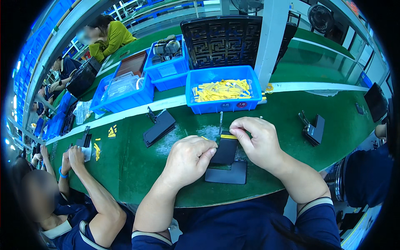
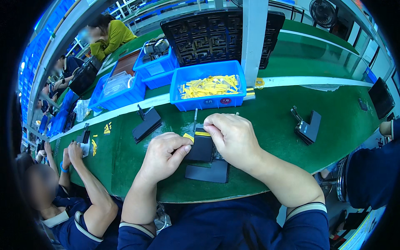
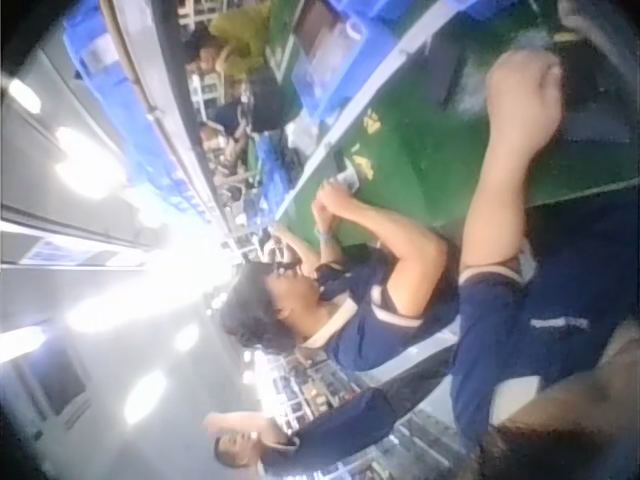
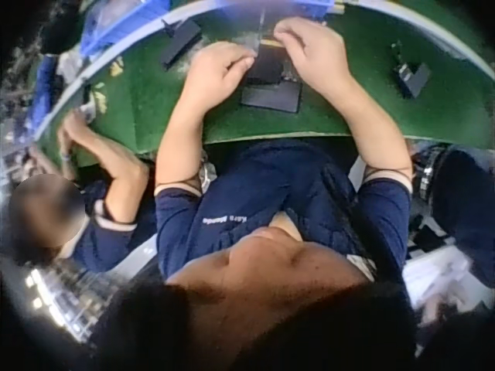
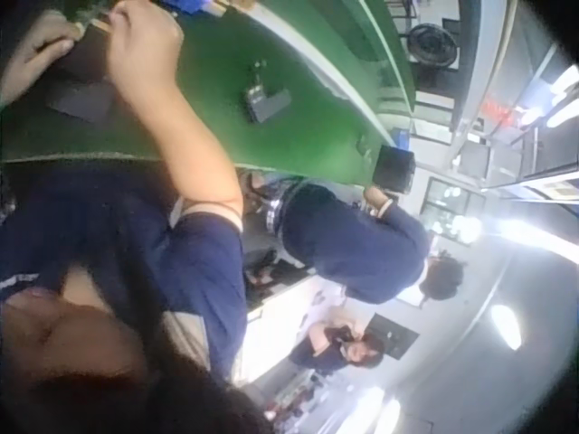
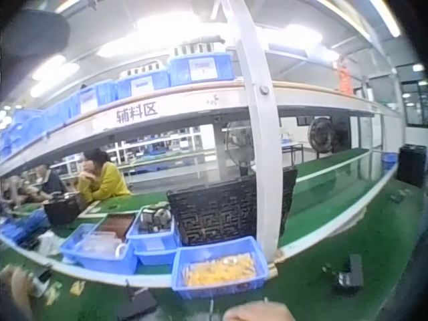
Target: The person assembles small electronic components by hand at a factory workstation. They pick up black rectangular parts and insert yellow plastic pieces into slots on the components, then place the finished units into a black tray. The process is repetitive and involves handling small parts with precision.
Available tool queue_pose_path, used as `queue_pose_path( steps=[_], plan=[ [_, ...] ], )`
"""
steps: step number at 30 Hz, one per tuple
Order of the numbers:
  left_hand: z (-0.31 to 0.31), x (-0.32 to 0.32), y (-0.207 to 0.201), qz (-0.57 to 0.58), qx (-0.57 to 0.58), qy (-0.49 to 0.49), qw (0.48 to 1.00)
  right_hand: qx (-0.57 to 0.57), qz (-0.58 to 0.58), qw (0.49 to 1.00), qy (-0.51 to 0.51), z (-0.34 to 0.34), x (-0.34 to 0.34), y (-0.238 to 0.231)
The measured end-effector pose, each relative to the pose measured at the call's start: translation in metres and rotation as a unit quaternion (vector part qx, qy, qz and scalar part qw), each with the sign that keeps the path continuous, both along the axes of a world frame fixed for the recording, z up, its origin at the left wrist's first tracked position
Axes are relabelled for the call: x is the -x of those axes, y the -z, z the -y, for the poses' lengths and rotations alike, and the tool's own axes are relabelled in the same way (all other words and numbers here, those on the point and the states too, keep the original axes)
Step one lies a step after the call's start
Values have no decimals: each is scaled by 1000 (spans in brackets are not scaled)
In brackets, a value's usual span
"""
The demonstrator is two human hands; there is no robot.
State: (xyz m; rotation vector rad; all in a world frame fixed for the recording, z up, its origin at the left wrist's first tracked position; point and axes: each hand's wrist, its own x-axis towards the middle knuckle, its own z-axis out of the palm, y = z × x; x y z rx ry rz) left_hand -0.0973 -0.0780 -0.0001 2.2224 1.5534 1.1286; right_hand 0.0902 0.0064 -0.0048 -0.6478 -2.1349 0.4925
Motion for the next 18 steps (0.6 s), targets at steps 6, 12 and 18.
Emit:
queue_pose_path(
  steps=[6,12,18],
  plan=[
    [0,3,4,50,38,-42,997,-207,-57,975,-61,4,4,-8],
    [-1,1,1,27,-18,-34,999,-214,-56,974,-41,7,10,1],
    [-3,-2,3,-56,-111,-19,992,34,-68,992,-104,3,2,-5]
  ],
)
